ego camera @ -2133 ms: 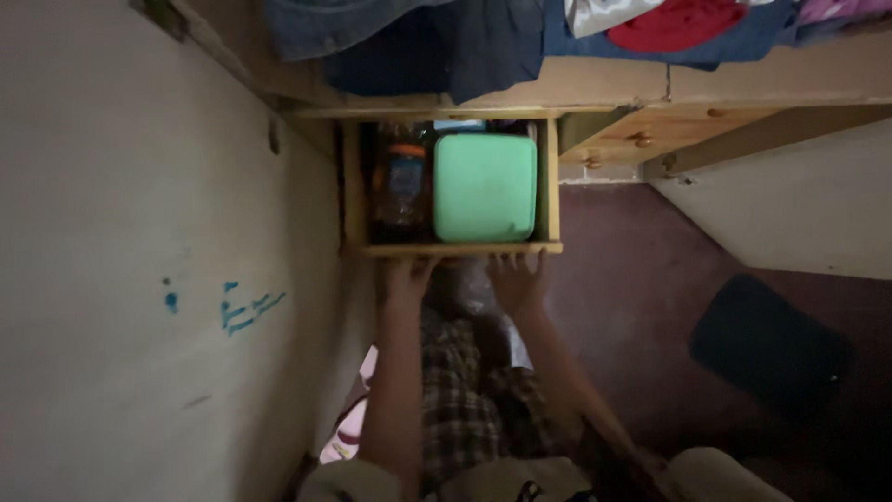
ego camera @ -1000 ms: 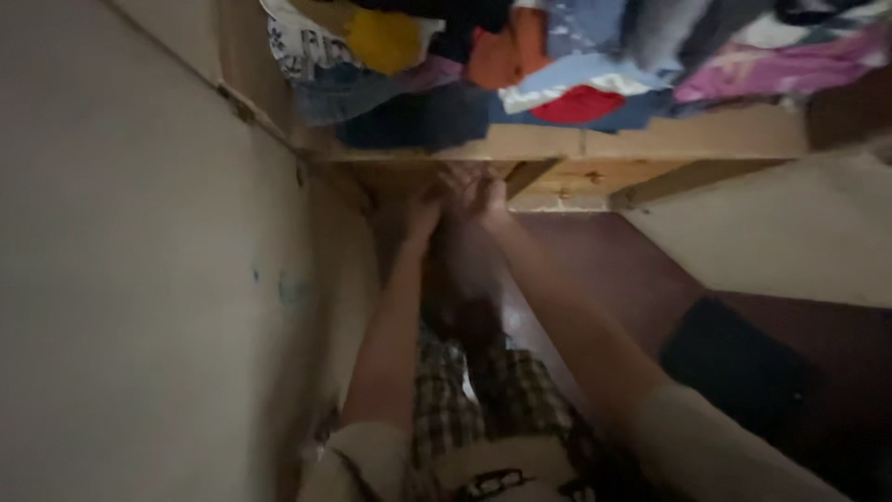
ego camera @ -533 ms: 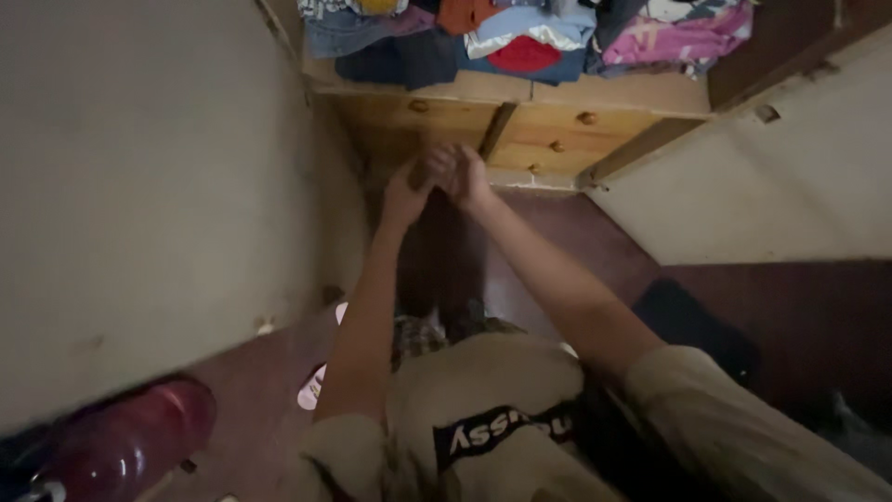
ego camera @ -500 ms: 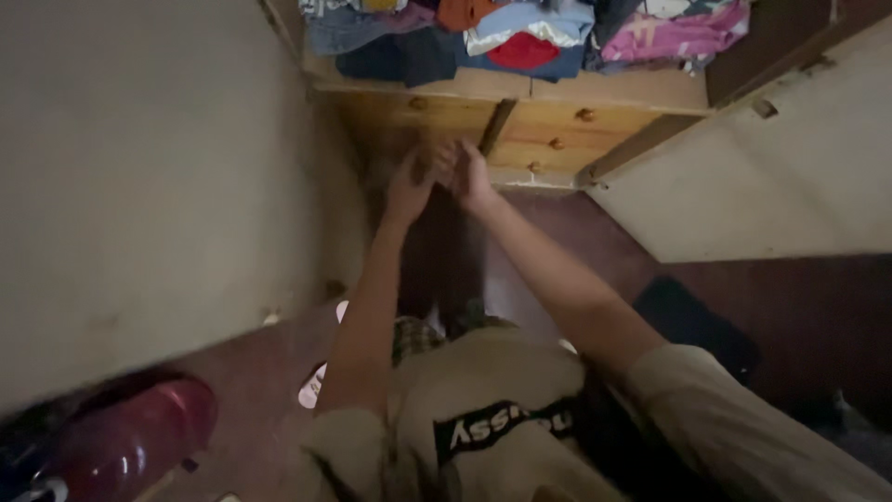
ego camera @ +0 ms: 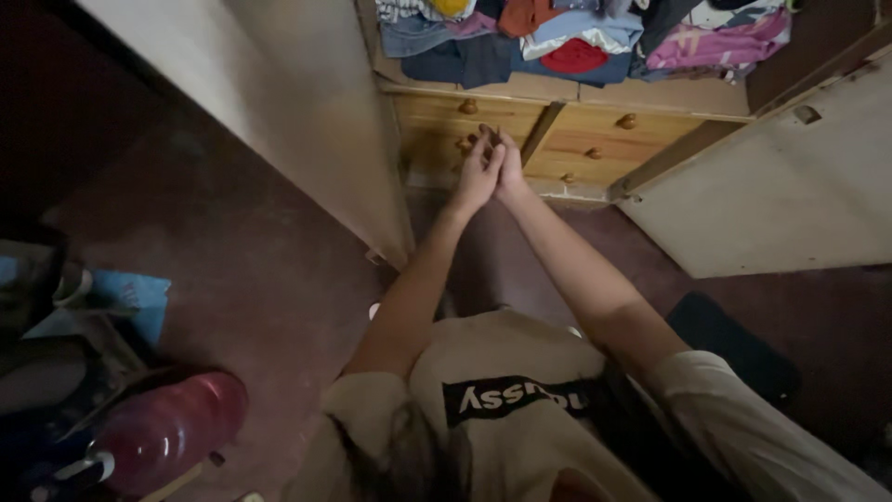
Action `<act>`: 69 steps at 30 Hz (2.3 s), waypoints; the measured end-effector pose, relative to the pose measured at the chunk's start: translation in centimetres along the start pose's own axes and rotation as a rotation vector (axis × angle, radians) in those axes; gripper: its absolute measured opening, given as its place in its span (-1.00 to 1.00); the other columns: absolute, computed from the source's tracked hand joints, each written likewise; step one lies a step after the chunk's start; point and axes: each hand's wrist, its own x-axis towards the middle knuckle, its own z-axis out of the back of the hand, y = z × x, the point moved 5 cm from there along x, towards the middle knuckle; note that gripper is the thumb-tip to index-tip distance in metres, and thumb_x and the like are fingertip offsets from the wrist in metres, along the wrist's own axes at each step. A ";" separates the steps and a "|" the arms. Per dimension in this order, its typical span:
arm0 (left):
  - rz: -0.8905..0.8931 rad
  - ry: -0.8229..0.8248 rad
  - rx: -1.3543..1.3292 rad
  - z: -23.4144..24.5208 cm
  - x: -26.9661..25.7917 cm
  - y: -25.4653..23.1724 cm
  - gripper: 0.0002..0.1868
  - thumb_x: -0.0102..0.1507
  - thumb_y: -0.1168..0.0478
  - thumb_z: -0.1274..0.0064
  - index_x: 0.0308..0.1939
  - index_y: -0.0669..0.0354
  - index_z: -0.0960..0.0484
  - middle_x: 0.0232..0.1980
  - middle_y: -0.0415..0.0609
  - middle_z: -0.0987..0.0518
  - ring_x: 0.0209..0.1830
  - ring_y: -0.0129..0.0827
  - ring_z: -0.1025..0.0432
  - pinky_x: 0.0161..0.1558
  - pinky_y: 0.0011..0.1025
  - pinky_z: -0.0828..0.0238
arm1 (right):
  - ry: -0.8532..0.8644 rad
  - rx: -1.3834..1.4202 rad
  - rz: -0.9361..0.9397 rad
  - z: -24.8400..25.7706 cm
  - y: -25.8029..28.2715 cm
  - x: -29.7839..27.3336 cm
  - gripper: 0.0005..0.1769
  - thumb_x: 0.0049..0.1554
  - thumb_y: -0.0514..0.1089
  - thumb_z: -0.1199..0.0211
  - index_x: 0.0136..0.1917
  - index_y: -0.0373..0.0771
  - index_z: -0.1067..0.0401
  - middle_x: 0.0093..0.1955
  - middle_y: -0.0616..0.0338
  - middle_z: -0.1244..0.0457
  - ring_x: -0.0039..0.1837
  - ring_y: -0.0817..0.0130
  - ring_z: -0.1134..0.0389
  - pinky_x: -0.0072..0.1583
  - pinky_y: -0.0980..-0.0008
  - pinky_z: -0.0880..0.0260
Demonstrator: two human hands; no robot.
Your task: The person opens and closes multiple drawers in a wooden dresser, rummaging through contents such as clothes, boxes, and small items. They repeatedly open and close each drawer, sometimes rearranging items inside before closing.
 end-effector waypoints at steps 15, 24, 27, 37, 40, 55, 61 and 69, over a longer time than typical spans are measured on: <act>0.079 -0.167 0.052 2.2 -0.6 0.2 -0.61 0.36 0.06 0.00 0.19 0.18 -0.60 0.08 0.16 -0.70 0.09 -0.07 -0.62 0.13 -0.24 -0.53 | -0.201 -0.191 -0.100 1.4 2.3 1.0 -0.42 0.38 0.22 0.06 0.48 -0.15 -0.31 0.25 0.10 -0.33 0.24 0.16 -0.34 0.23 0.10 -0.37; 0.282 0.140 0.201 7.0 -2.2 3.9 -0.60 0.38 0.11 -0.10 0.21 0.28 -0.57 0.15 0.16 -0.64 0.17 -0.07 -0.53 0.19 -0.22 -0.44 | -0.410 -0.719 -0.282 12.9 5.3 -1.0 -0.47 0.30 0.21 -0.09 0.38 -0.13 -0.36 0.21 0.25 -0.35 0.22 0.32 -0.35 0.17 0.38 -0.34; 0.329 0.127 0.222 9.9 -3.4 3.1 -0.58 0.40 0.12 -0.04 0.27 0.28 -0.54 0.20 0.16 -0.60 0.20 -0.06 -0.49 0.19 -0.21 -0.42 | -0.338 -1.023 -0.231 14.7 4.3 1.8 -0.45 0.41 0.17 -0.16 0.29 -0.42 -0.42 0.17 -0.21 -0.28 0.19 -0.13 -0.31 0.20 0.22 -0.37; 0.590 0.237 0.402 12.0 -7.7 6.3 -0.63 0.38 0.11 -0.05 0.18 0.24 -0.60 0.13 0.16 -0.65 0.16 -0.07 -0.53 0.19 -0.21 -0.46 | -0.081 -1.859 -0.127 11.6 -1.8 18.1 -0.03 0.03 0.20 -0.50 0.52 -0.27 -0.19 0.61 -0.32 0.10 0.56 -0.27 0.07 0.45 -0.09 -0.03; 0.540 0.239 0.260 11.8 -6.9 7.6 -0.53 0.32 0.10 -0.09 0.27 0.20 -0.55 0.13 0.17 -0.64 0.17 -0.05 -0.53 0.18 -0.19 -0.46 | 0.038 -1.958 -0.512 11.3 -3.7 20.6 -0.21 0.12 0.24 -0.35 0.47 -0.18 -0.27 0.55 -0.12 -0.05 0.53 -0.06 -0.06 0.46 0.04 -0.14; 0.557 0.190 0.246 14.1 -1.9 14.0 -0.52 0.30 0.09 -0.04 0.29 0.15 -0.54 0.13 0.17 -0.64 0.17 -0.04 -0.54 0.17 -0.19 -0.46 | -0.088 -2.005 -0.490 15.3 -7.4 18.5 -0.40 0.29 0.22 -0.13 0.38 -0.25 -0.44 0.40 -0.14 -0.30 0.37 0.00 -0.37 0.33 0.07 -0.40; 0.329 0.172 0.389 12.9 1.3 10.3 -0.55 0.33 0.10 -0.07 0.22 0.28 -0.57 0.21 0.28 -0.59 0.26 0.14 -0.46 0.27 -0.13 -0.39 | -0.048 -1.896 -0.199 11.7 -9.3 8.8 -0.40 0.21 0.15 -0.22 0.41 -0.18 -0.36 0.41 -0.15 -0.21 0.37 -0.09 -0.29 0.29 -0.01 -0.34; 0.265 0.266 0.487 13.1 0.3 6.8 -0.55 0.29 0.15 -0.11 0.21 0.29 -0.58 0.18 0.30 -0.59 0.20 0.15 -0.48 0.24 -0.10 -0.41 | -0.278 -2.320 0.501 4.4 0.3 3.7 -0.33 0.03 -0.03 -0.33 0.40 -0.17 -0.32 0.27 -0.12 -0.22 0.33 -0.12 -0.25 0.29 -0.04 -0.33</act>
